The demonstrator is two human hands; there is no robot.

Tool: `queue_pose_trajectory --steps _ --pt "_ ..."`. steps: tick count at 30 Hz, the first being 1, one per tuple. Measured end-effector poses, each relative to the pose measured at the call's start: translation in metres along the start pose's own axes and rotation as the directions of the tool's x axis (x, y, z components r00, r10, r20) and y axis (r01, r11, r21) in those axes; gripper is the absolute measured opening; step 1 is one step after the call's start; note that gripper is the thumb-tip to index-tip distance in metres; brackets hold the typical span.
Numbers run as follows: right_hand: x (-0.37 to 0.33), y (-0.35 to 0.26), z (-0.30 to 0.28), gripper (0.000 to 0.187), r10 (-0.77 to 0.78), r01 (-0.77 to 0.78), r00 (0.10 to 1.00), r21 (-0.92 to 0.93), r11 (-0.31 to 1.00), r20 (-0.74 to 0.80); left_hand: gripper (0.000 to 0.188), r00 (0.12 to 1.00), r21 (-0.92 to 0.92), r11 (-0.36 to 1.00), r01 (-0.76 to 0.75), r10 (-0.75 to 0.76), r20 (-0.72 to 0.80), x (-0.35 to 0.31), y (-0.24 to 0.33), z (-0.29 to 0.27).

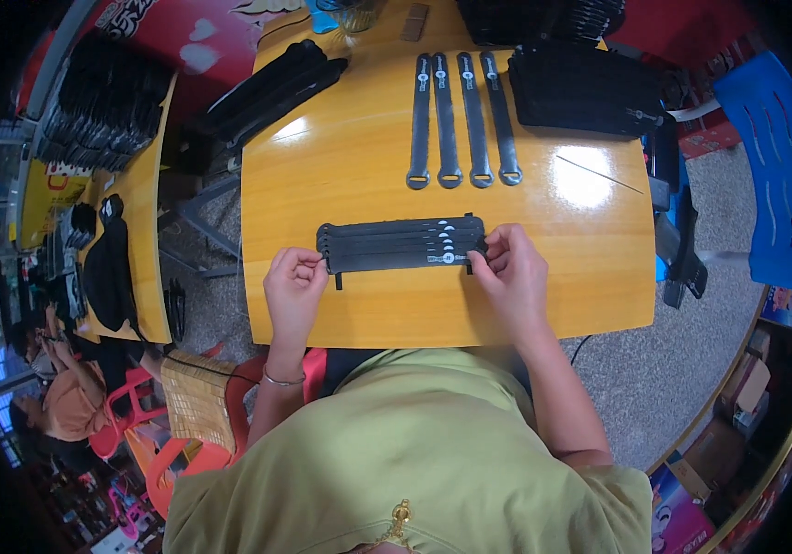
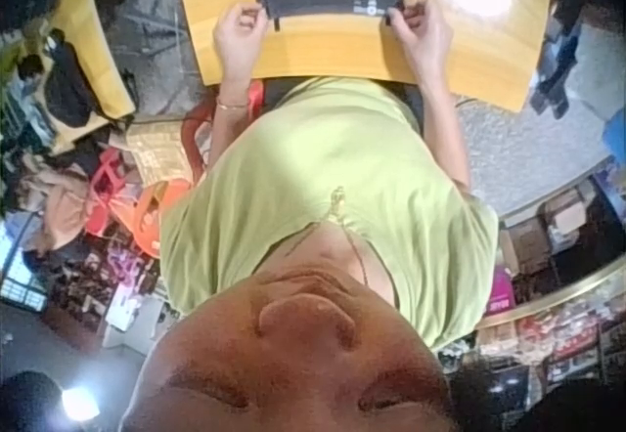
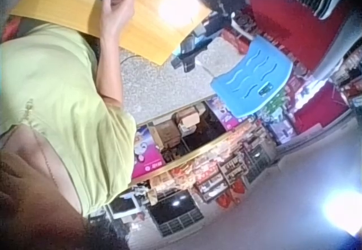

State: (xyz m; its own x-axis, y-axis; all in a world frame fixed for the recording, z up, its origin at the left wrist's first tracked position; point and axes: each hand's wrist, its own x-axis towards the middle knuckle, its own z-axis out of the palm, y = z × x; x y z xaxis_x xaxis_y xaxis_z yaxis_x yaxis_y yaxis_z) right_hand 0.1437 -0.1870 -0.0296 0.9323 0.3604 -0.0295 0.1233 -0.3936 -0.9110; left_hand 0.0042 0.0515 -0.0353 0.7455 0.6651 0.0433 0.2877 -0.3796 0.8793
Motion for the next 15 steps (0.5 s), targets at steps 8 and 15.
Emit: queue_pose_trajectory --steps 8,15 --pt "0.002 0.004 -0.004 0.027 -0.031 0.03 0.999 0.025 0.999 0.027 0.013 0.99 0.113 0.984 -0.139 0.139 0.008 0.015 0.025 0.003" --pt "0.0 0.009 -0.009 0.027 0.091 -0.074 0.995 0.323 0.944 -0.036 0.04 0.932 0.218 0.911 -0.349 0.315 0.177 0.083 0.075 0.079"
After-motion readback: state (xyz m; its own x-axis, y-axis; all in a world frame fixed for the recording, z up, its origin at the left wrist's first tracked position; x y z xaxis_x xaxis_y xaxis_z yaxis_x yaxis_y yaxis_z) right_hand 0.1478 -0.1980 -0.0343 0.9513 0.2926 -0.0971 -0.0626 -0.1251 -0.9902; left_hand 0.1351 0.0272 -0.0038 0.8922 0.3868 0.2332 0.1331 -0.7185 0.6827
